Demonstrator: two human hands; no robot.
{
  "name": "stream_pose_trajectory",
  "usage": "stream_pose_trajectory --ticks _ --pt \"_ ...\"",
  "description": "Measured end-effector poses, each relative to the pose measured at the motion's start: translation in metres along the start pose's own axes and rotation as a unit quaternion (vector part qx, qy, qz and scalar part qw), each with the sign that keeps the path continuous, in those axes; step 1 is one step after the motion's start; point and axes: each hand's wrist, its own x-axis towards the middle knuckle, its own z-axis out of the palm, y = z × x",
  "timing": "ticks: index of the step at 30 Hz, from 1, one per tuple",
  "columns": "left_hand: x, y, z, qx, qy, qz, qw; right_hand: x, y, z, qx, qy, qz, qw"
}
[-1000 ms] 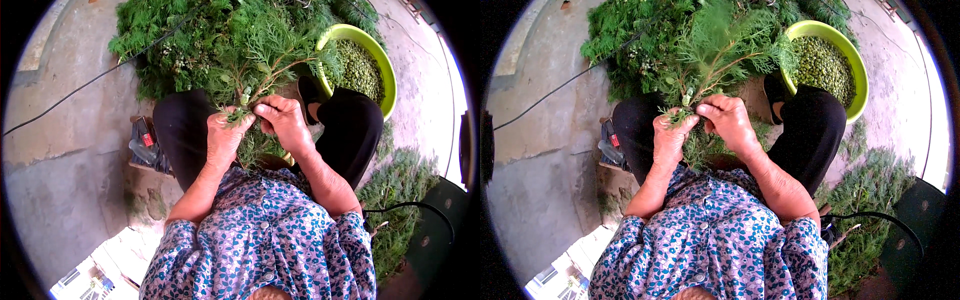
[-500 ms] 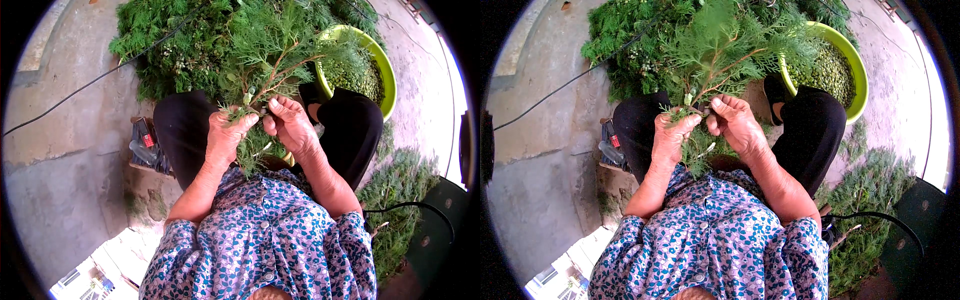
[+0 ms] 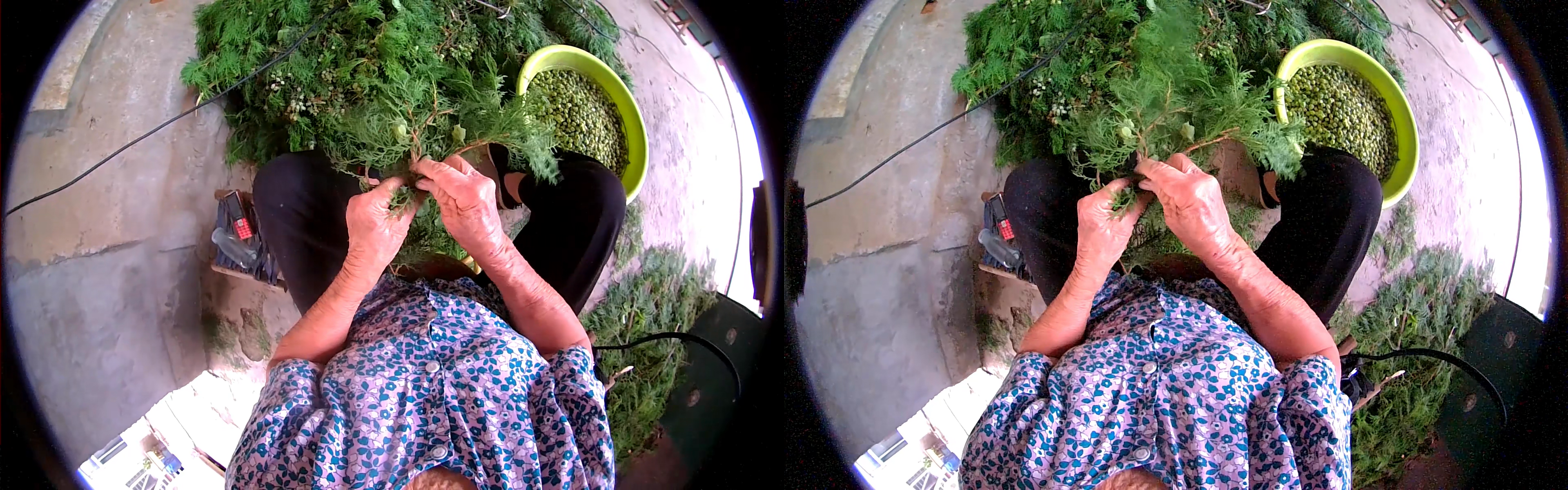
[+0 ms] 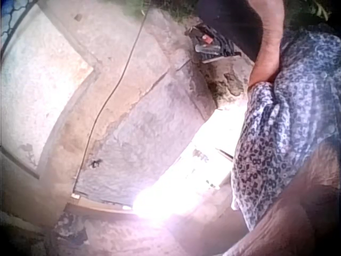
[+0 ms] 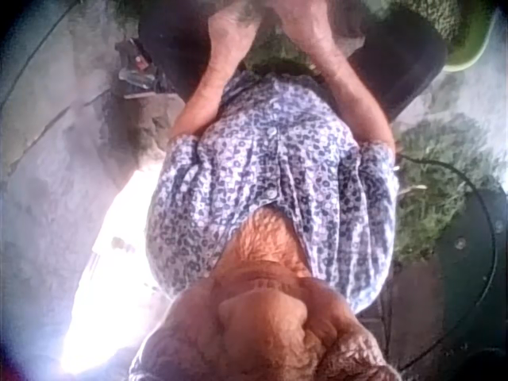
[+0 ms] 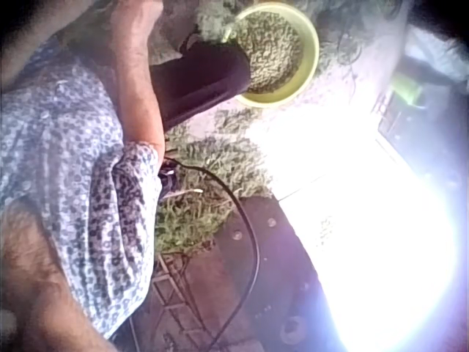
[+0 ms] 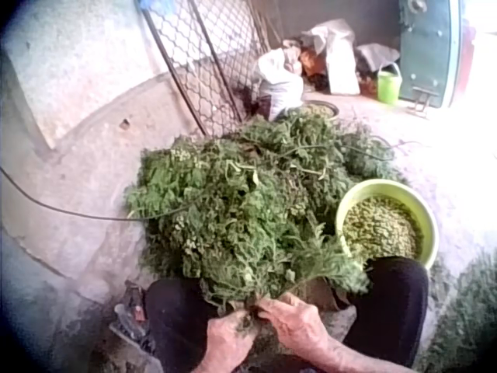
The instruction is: The person picks small green berries from conifer branches by hand and drops them into a plastic bowl.
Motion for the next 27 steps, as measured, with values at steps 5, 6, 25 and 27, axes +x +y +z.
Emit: stream_pose_trajectory --ticks 5,6,25,27 --pt "-0.002 -0.004 0.002 0.034 -0.029 -0.014 0.999 -0.001 0.005 0.004 0.059 0.04 0.063 0.995" --pt "-0.002 -0.007 0.002 0.035 -0.027 -0.017 0.999 -0.001 0.004 0.004 0.124 0.015 0.152 0.98" --pt "0.002 -0.003 0.007 0.277 -0.087 0.004 0.957 -0.003 0.001 0.012 -0.014 -0.064 0.069 0.995" --pt "0.001 -0.003 0.007 0.274 -0.074 0.027 0.958 -0.001 -0.002 0.011 -0.031 -0.066 0.08 0.994"
